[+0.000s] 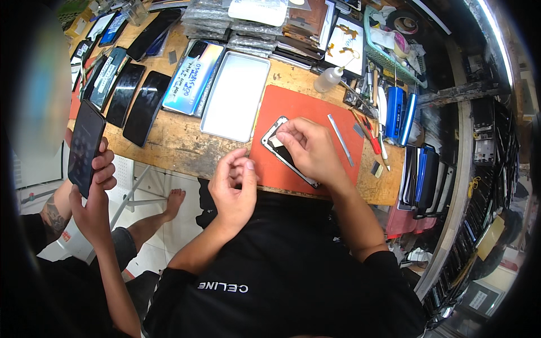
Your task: The person inspects several smartphones, removes a screen assembly from a white phone, and uses a screwdriver and tape on components. They handle multiple phones and parts on a cluttered workbench.
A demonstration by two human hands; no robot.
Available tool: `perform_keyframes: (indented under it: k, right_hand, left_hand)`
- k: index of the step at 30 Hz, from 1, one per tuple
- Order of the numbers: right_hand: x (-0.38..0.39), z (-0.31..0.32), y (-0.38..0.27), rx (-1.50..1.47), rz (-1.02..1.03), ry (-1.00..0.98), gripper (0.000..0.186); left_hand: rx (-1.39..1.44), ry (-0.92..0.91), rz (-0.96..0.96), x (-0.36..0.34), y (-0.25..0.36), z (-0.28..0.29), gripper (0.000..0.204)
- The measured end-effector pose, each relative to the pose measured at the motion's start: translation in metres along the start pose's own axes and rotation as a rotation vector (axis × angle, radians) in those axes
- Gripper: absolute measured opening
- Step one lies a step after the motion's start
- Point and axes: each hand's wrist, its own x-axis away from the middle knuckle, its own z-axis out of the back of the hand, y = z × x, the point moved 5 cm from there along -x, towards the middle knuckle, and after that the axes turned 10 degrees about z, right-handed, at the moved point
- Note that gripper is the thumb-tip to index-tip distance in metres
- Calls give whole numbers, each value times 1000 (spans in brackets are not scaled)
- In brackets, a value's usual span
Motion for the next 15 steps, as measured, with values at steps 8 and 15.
perform_keyframes:
  k: [8,15]
  right_hand:
    - [-26,-10,-2,139,52,-198,15]
    - [-27,-13,2,316,87,-211,13]
  left_hand:
    - [-672,23,-579,-12,15,0,24]
    - [-886,-4,-630,-12,12,-17,36]
